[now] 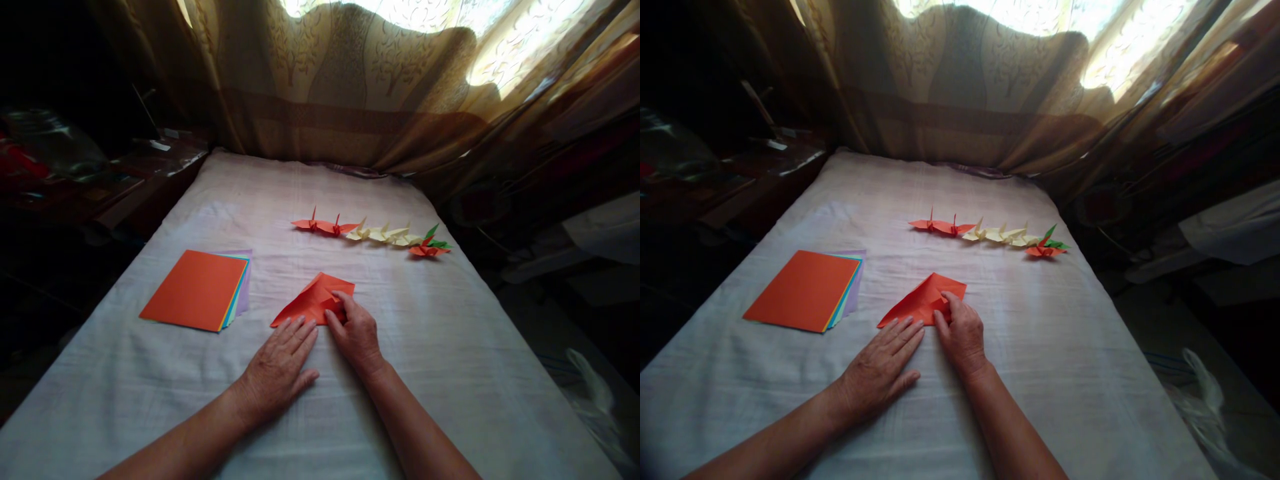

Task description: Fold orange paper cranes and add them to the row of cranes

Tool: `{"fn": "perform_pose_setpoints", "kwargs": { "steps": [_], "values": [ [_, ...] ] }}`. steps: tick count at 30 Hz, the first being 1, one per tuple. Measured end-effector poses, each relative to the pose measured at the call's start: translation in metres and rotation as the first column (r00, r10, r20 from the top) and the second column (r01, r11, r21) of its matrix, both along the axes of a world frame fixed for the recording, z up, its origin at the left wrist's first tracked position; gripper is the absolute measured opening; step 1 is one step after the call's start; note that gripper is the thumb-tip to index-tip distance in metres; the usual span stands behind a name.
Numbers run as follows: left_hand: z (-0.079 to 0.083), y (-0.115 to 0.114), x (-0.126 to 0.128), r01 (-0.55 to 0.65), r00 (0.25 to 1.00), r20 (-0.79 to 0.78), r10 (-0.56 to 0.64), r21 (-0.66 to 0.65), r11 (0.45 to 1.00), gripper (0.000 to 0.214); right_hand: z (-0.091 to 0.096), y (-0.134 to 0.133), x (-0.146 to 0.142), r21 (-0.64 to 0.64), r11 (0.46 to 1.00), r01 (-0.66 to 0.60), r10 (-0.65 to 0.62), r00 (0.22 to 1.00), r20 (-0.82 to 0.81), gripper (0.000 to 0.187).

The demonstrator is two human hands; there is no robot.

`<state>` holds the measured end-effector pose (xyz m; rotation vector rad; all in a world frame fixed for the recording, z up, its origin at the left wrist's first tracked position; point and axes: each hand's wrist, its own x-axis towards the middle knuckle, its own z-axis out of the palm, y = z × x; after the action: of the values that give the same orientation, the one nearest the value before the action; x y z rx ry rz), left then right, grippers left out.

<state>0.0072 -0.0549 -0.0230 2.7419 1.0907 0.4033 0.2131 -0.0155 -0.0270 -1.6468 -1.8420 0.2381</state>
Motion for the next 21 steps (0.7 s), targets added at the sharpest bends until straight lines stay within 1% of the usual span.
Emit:
{"fn": "perform_pose_setpoints", "kwargs": {
  "steps": [8, 13, 17, 21],
  "values": [
    [-0.0006, 0.0016, -0.0006, 0.007, 1.0, 0.01, -0.006, -0.054, 0.999, 0.063, -0.0011, -0.0001, -0.0005, -0.001, 1.0, -0.003, 0.003, 1.0, 0.018, 0.035],
    [0.0034, 0.004, -0.002, 0.022, 1.0, 0.021, -0.02, -0.077, 0.997, 0.064, -0.0013, -0.0004, -0.0017, -0.001, 1.0, 0.008, -0.008, 1.0, 0.028, 0.033],
    [0.0071, 0.0054, -0.0027, 0.022, 0.999, 0.033, -0.018, -0.121, 0.992, 0.065, -0.001, -0.0005, -0.0029, -0.003, 1.0, 0.023, -0.023, 0.999, 0.026, 0.033],
    [0.0068, 0.0057, -0.0037, 0.03, 0.999, 0.034, -0.026, -0.135, 0.99, 0.066, -0.0018, -0.0005, -0.003, 0.0, 1.0, 0.031, -0.031, 0.999, 0.026, 0.033]
  ]
}}
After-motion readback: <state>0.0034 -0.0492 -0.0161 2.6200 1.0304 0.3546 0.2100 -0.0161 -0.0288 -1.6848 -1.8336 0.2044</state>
